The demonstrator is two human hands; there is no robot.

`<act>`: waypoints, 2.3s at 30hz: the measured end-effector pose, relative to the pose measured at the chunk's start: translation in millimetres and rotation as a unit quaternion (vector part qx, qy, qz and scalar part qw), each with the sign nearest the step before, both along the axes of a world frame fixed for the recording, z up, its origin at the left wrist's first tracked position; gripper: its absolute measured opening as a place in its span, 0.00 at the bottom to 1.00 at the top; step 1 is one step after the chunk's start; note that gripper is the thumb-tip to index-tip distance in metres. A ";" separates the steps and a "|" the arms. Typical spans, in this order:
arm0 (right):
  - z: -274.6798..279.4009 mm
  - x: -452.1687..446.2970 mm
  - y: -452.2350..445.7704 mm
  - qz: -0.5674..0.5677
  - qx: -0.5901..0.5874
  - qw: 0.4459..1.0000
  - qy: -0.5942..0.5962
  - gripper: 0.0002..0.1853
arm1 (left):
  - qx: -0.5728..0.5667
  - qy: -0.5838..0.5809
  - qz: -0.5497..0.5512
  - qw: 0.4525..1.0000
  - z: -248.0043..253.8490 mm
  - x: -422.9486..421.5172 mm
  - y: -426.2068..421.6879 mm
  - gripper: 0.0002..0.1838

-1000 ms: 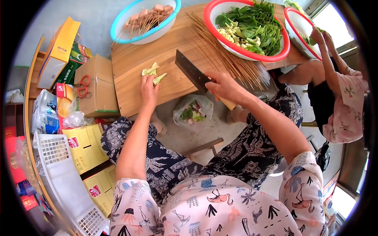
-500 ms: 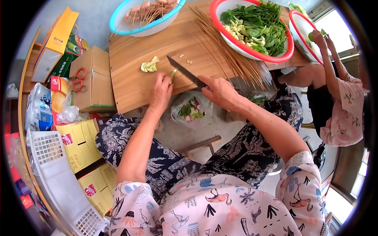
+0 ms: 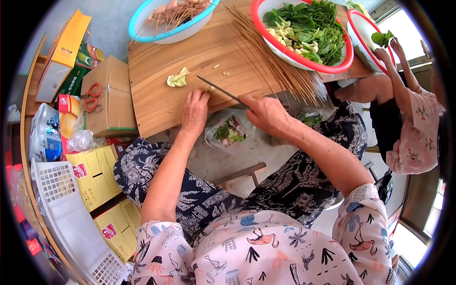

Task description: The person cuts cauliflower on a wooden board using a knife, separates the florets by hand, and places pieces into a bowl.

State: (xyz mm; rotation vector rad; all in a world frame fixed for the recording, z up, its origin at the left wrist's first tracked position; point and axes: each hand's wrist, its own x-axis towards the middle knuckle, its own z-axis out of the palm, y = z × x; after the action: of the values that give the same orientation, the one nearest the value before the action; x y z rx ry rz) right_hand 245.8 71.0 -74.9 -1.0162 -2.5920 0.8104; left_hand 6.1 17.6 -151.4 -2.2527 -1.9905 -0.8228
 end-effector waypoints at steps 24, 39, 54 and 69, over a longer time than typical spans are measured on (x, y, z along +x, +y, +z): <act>-4.2 -10.7 5.1 0.012 -0.024 0.999 -0.040 0.09 | -0.031 -0.022 0.004 0.999 1.6 0.7 0.6 0.20; 6.1 -6.5 28.2 -0.058 -0.057 0.996 -0.045 0.11 | -0.006 0.022 0.154 0.988 13.3 -42.1 -11.8 0.17; 3.0 -6.9 22.5 -0.056 -0.092 0.994 0.007 0.10 | -0.056 -0.045 0.178 0.981 -5.0 -90.7 64.2 0.12; 10.1 2.0 16.2 -0.071 -0.107 0.992 0.018 0.11 | -0.029 0.035 0.041 0.998 -2.5 -6.1 27.4 0.13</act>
State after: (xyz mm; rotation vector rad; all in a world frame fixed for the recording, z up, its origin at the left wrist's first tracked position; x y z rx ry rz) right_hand 247.8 87.1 -64.8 -1.2163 -2.4079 1.0760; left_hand 0.0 45.0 -153.9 -2.1811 -2.0854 -0.6786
